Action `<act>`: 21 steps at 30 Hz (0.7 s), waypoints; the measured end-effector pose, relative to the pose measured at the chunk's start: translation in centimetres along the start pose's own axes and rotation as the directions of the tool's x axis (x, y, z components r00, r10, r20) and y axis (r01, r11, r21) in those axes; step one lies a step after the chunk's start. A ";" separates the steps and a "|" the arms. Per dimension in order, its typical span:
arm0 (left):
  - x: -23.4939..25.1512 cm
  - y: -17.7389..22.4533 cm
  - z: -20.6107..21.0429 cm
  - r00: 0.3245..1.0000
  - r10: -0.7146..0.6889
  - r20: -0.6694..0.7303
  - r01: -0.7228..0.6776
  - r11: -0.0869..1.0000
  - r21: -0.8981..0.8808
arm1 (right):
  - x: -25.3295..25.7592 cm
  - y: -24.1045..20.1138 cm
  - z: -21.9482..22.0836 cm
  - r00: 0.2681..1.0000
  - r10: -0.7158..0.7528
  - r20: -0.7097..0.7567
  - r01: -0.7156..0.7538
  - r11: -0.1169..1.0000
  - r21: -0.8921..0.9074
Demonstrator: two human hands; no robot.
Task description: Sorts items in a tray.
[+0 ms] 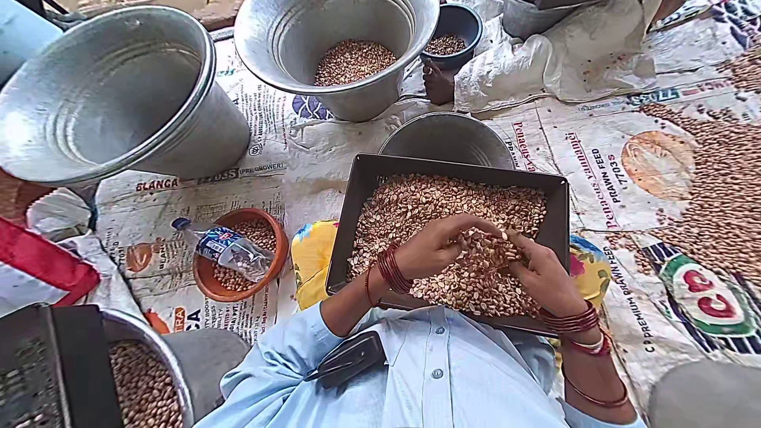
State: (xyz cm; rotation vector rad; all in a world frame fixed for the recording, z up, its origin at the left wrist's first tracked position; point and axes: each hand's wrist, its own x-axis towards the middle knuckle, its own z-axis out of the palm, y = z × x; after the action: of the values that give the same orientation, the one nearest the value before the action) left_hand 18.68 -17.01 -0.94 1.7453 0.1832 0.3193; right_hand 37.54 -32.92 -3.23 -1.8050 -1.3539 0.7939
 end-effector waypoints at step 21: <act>-13.2 -1.2 -9.2 0.762 -0.391 -0.515 0.627 0.644 0.438 | -2.2 10.1 -2.7 0.894 0.374 -0.246 -0.090 0.688 0.720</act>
State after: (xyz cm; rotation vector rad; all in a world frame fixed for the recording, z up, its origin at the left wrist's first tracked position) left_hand 3.30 -12.09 -1.98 2.1265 1.1736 0.1651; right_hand 44.40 -37.33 -10.17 -1.4105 -0.4490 0.8807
